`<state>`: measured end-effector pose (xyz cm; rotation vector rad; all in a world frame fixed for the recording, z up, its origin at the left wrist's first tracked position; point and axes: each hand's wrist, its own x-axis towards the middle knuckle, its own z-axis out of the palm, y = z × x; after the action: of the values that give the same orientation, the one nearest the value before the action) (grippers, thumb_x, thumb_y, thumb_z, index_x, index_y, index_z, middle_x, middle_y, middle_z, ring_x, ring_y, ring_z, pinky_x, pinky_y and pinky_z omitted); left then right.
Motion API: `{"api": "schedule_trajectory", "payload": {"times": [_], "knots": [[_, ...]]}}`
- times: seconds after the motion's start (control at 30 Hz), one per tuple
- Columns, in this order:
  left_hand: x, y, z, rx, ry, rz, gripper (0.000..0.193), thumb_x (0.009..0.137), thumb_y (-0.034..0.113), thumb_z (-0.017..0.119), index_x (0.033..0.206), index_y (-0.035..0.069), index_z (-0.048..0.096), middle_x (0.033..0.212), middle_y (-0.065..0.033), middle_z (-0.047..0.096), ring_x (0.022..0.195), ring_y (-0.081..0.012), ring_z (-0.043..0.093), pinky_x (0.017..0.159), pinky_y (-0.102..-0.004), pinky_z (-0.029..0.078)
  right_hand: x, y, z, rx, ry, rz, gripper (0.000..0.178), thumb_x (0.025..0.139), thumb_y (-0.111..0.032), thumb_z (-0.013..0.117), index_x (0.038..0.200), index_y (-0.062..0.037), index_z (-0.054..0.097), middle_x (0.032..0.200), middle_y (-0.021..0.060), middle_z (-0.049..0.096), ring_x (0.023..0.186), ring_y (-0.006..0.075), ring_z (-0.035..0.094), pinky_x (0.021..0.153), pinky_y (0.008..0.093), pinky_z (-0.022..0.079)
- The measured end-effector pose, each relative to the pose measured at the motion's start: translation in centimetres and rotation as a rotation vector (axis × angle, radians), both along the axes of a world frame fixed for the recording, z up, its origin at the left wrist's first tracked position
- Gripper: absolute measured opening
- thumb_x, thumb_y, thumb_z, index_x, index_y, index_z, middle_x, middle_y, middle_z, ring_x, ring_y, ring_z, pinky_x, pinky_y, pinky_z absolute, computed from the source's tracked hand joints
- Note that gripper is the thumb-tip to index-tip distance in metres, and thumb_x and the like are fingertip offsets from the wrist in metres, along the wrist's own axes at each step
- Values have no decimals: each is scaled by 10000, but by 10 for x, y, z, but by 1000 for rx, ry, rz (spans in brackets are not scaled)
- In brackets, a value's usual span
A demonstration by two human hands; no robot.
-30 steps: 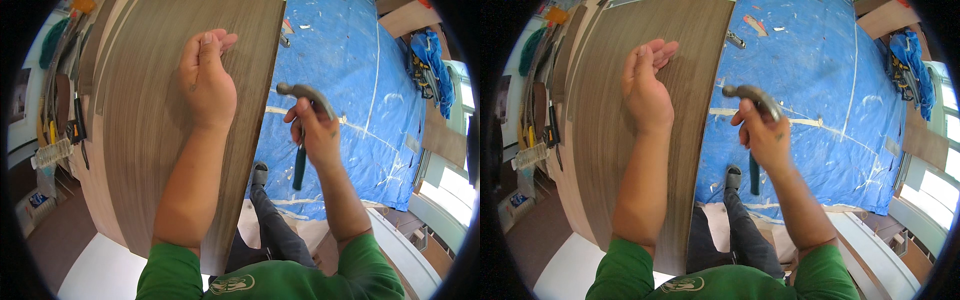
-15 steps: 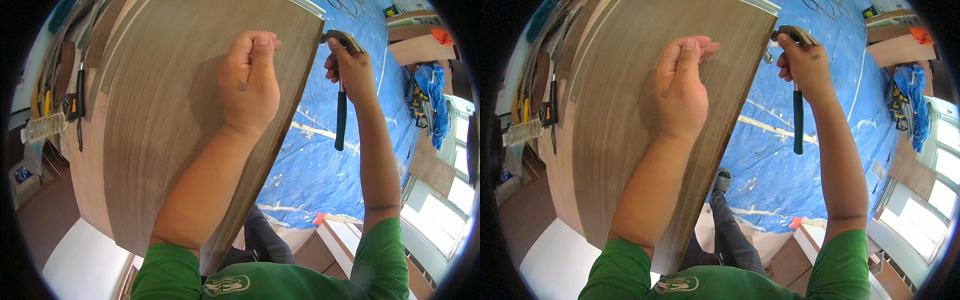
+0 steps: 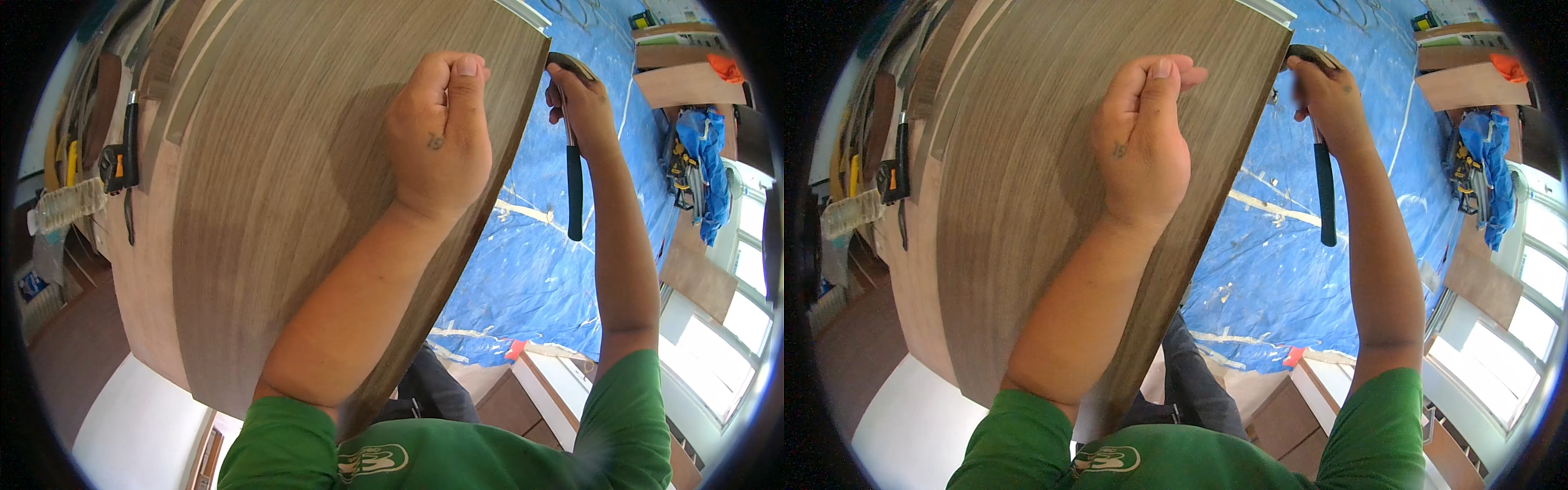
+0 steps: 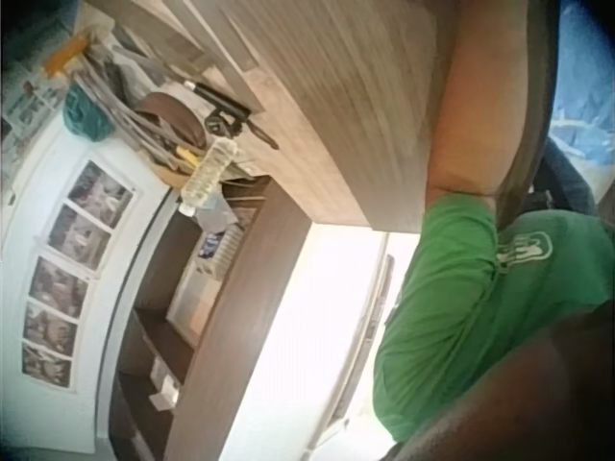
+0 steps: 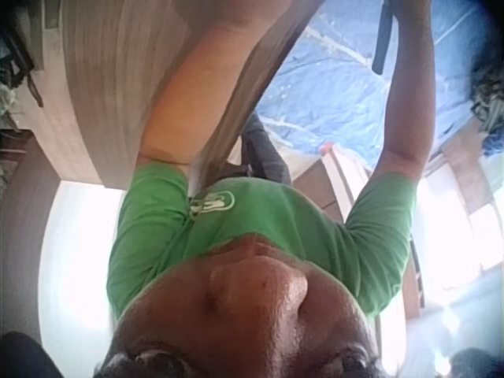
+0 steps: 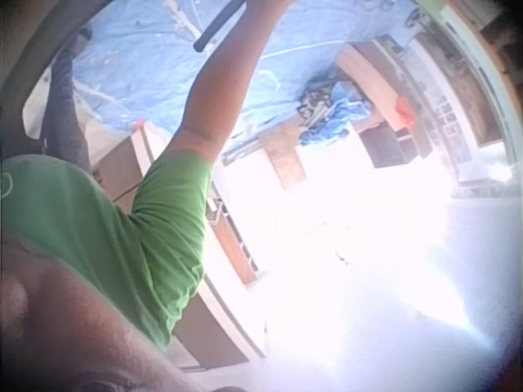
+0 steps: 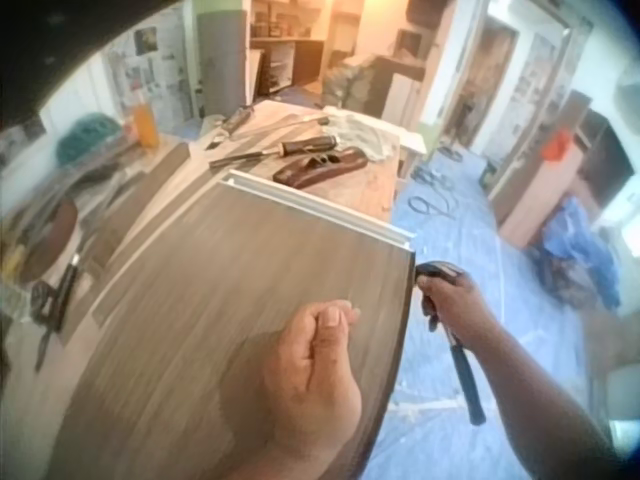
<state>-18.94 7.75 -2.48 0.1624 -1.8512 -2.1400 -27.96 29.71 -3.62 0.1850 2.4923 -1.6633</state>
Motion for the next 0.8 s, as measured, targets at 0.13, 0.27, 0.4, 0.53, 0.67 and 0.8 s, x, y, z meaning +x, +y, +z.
{"api": "schedule_trajectory", "payload": {"times": [0.13,0.27,0.4,0.53,0.67,0.8], "knots": [[-1,2,-1,23,19,21,317,1087,227,491,1054,-35,666,985,-146,740,959,-198,697,899,-320,526,5,-6,4,-72,-35,-29,320,1010,-325,651,1070,-15,699,697,36,597,540,131,585,469,270,482],[-3,4,-3,-8,41,24,315,1086,223,488,1053,-34,669,986,-148,740,965,-203,696,890,-325,530,11,-3,-6,-16,68,-12,392,1019,-403,652,1080,-18,692,698,32,605,544,127,591,466,266,483],[-1,1,-2,-9,39,13,313,1083,218,489,1054,-36,670,990,-148,741,969,-207,696,900,-329,530,12,-18,4,-131,-28,-97,408,1023,-423,639,1091,-21,653,732,37,620,530,108,570,421,260,433],[-2,2,-4,-8,48,19,313,1082,214,490,1048,-38,672,988,-148,741,968,-209,697,920,-334,533,17,-19,16,-143,-98,-15,354,1038,-373,612,1088,-23,622,761,40,624,508,91,541,393,254,388],[-3,2,-4,-11,65,15,308,1082,205,489,1046,-40,673,988,-149,738,965,-208,699,920,-333,539,15,-10,18,-107,-145,76,283,1039,-320,595,1045,-39,623,760,35,624,490,84,526,393,242,379],[-3,4,-4,10,55,14,303,1082,199,493,1045,-42,672,996,-153,735,965,-207,699,922,-334,544,24,-20,17,-24,-110,-1,291,1037,-324,595,978,-42,631,736,28,618,482,84,521,393,240,380]]}}
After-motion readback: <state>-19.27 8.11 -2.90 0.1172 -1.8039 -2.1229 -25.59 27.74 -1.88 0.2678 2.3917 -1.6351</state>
